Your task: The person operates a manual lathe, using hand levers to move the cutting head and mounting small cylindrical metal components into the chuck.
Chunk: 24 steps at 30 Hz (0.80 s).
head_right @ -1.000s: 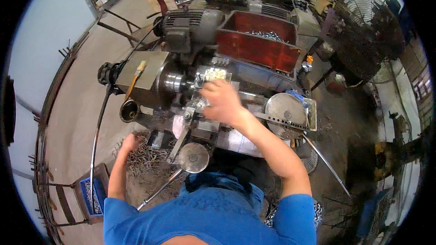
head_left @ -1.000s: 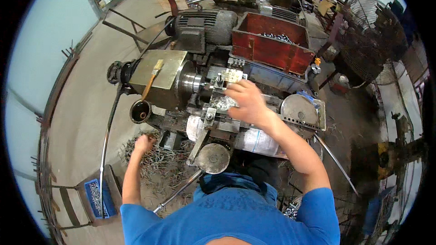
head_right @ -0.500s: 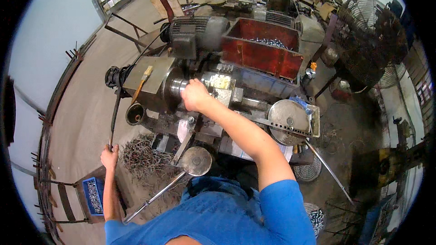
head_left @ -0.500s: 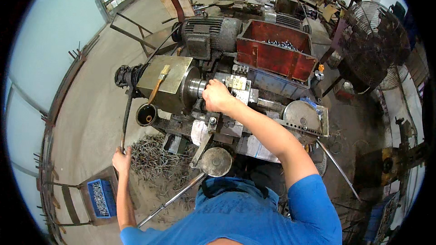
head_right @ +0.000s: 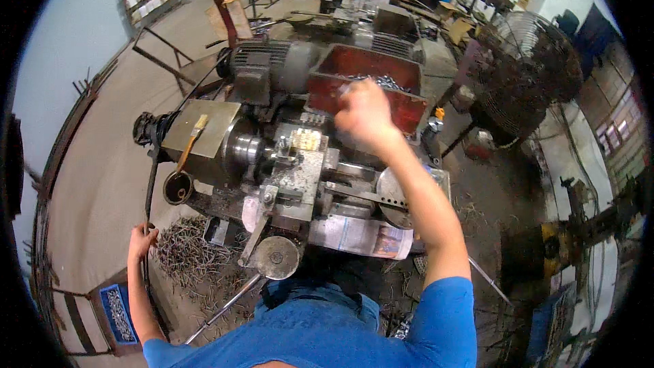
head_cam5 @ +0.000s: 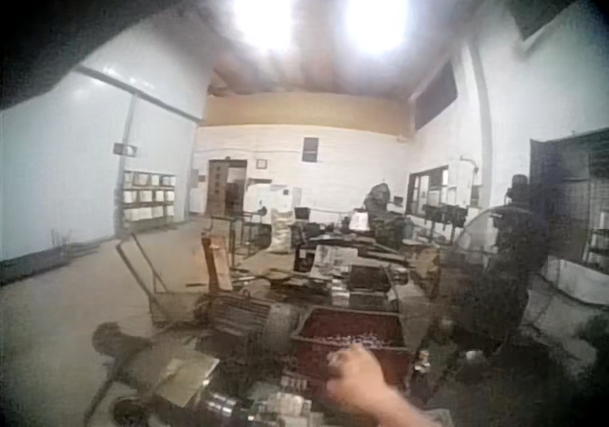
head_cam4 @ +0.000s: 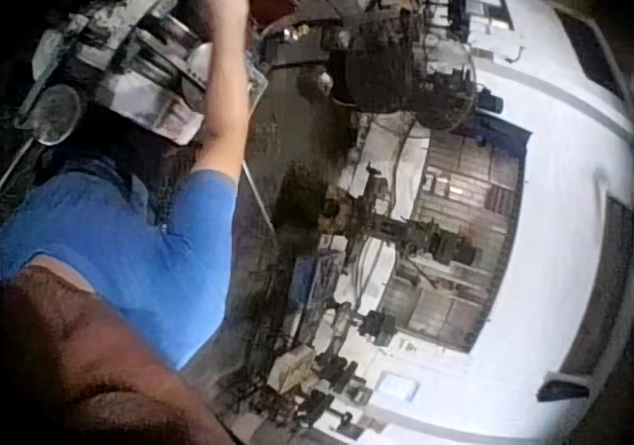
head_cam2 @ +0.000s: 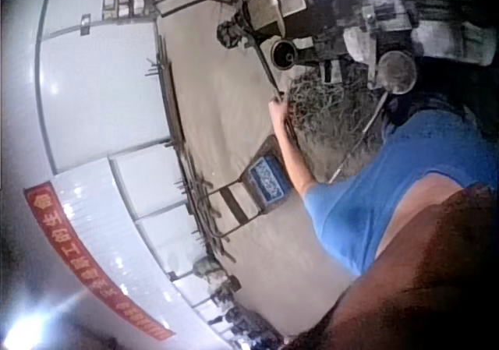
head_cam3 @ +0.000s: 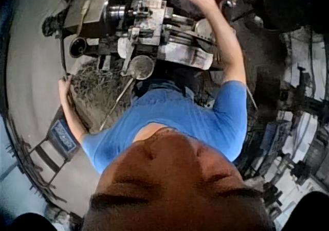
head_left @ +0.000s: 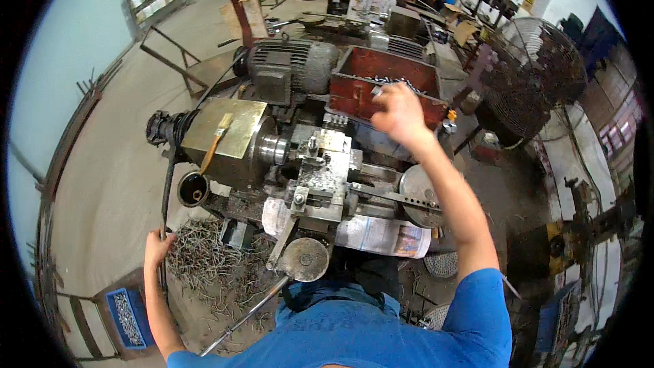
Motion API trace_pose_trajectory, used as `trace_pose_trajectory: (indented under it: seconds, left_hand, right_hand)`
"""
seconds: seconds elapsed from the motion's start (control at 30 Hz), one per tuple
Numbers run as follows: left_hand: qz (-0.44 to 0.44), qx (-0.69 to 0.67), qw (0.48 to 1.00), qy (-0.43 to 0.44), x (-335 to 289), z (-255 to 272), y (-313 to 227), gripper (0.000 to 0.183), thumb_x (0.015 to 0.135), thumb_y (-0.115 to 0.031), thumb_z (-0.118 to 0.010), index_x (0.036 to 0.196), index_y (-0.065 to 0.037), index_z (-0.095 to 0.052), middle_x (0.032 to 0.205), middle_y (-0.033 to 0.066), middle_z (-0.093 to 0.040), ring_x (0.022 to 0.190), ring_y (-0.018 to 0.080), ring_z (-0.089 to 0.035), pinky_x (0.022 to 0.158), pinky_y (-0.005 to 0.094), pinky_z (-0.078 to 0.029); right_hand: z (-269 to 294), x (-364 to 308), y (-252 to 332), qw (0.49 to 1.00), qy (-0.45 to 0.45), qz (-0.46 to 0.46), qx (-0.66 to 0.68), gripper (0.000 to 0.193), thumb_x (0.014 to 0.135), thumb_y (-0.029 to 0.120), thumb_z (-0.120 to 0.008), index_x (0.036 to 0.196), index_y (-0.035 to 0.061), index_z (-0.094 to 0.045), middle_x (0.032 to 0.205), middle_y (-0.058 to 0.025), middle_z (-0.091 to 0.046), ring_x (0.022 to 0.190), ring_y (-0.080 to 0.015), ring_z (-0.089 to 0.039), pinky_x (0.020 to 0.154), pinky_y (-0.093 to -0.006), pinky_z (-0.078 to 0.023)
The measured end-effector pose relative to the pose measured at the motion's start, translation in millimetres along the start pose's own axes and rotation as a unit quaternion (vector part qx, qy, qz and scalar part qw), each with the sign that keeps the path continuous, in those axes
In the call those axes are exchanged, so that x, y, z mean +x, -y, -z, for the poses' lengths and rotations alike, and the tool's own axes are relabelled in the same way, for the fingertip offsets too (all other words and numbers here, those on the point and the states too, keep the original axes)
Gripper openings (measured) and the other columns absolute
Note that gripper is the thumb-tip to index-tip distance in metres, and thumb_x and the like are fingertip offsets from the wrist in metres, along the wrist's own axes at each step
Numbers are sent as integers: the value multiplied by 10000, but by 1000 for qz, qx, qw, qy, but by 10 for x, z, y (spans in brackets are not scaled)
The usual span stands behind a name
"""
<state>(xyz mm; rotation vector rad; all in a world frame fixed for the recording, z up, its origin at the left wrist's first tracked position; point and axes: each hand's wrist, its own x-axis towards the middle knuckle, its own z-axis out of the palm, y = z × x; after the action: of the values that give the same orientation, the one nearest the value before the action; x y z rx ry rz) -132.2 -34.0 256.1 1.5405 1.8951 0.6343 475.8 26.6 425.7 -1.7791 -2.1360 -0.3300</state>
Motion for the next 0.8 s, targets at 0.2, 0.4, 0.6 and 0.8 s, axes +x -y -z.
trace_pose_trajectory:
  seconds: [0.2,0.4,0.6,0.8]
  left_hand:
    - [5,-201,979,36,200,-97,242,175,829,-132,-607,905,21,-570,668,40,-563,571,125,-559,515,281,-468]
    - [-7,-181,982,54,300,18,623,319,856,-280,-634,950,9,-538,640,44,-533,566,120,-531,539,281,-482]
    - [38,-153,987,30,355,-28,650,270,845,-305,-656,872,-70,-526,595,7,-486,519,118,-498,506,266,-459]
    - [60,-151,986,38,453,-35,544,247,834,-275,-678,857,-76,-534,556,-25,-407,488,96,-444,469,250,-404]
  right_hand:
    - [295,-609,-539,981,-162,-83,65,543,562,110,-586,1102,63,-623,1304,-191,-461,1123,-346,-478,959,-386,-400]
    - [413,-2429,-763,960,-95,-252,83,473,576,121,-597,1037,22,-633,1252,-190,-508,1103,-344,-515,944,-365,-404]
    - [96,-5185,-725,828,28,-559,34,360,603,163,-623,935,33,-672,965,-166,-643,895,-320,-623,772,-367,-497]
    - [-755,-6782,26,682,322,-657,3,254,700,251,-580,716,13,-665,786,-192,-644,816,-350,-632,766,-380,-515]
